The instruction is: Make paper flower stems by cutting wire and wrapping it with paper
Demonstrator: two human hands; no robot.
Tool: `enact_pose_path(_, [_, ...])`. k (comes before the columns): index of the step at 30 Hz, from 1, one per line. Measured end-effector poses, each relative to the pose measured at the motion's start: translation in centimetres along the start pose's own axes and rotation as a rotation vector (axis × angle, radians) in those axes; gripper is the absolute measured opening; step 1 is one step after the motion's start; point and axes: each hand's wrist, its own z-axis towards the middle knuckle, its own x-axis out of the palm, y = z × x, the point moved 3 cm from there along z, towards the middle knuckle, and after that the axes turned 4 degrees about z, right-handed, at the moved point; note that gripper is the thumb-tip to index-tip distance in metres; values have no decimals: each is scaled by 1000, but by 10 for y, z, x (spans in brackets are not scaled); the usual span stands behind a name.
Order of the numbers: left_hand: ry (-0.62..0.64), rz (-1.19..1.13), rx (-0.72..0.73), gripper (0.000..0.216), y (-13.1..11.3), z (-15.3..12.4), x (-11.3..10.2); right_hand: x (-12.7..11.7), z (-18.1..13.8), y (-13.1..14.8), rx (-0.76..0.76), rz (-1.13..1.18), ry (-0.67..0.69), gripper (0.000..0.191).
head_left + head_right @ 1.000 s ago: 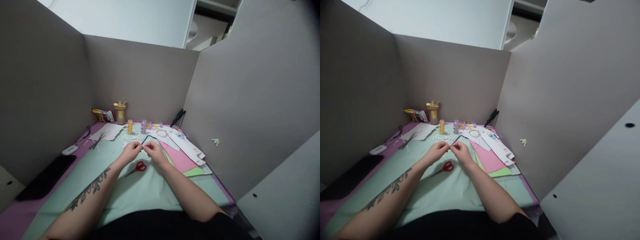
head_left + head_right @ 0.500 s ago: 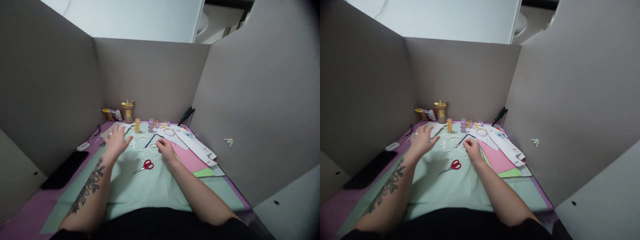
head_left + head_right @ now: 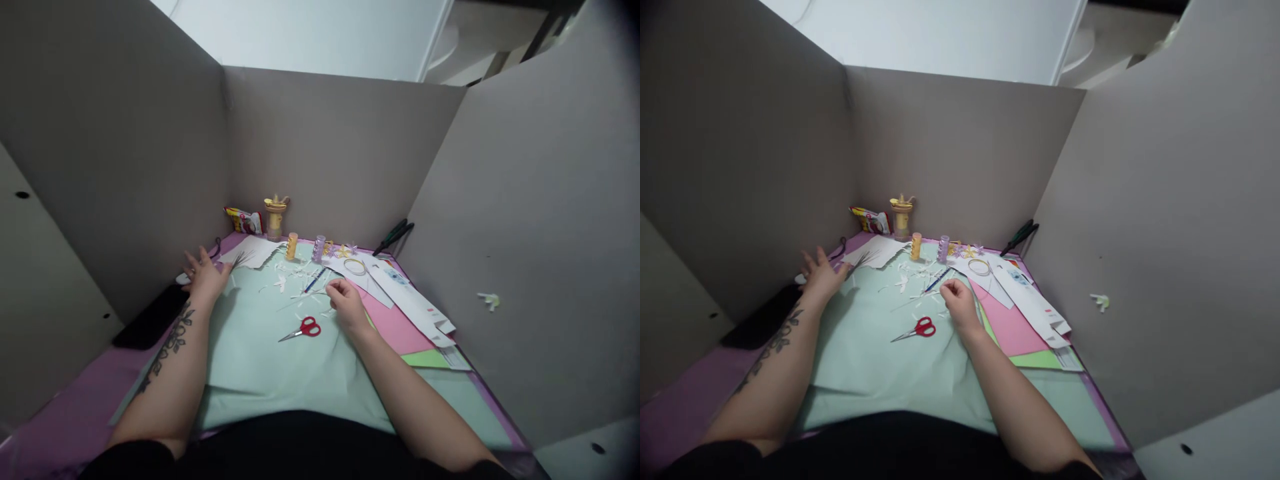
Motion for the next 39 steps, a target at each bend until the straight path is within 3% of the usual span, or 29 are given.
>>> enact_pose_path(10, [71,-52,-31,91,-1,0,1,-2,2,-3,-14,-33,9,16])
enact_pose_path(12, [27,-43,-5,89,-7,-4,0,-1,1,-2,-19,-42,11,17])
enact_pose_path(15, [-96,-7,171,76,-28,-20,-2,1,-1,3,-20,-45,23,17])
enact_pose_path(16, [-81,-3,243,71,-38,-29,-1,2,-1,4,-15,-44,25,18])
enact_pose_path(18, [12,-17,353,65,-60,-50,3,3,-2,6,-4,-42,18,17])
enact_pose_path(21, [193,-34,658,56,-102,-90,6,2,-1,6,-1,-43,18,17])
enact_pose_path(23, [253,-79,858,53,-130,-113,6,1,0,5,-19,-48,32,16])
enact_pose_path(25, [292,-130,962,51,-153,-128,10,0,2,3,-40,-60,42,14])
enact_pose_path(30, [217,-301,888,43,-176,-133,36,-4,8,-2,-43,-59,-14,18])
enact_pose_path(34, [204,-347,881,32,-166,-134,51,-5,10,-4,-23,-50,-43,19])
enact_pose_path(39, [243,-322,851,23,-155,-126,48,-4,9,-3,-9,-51,-45,16])
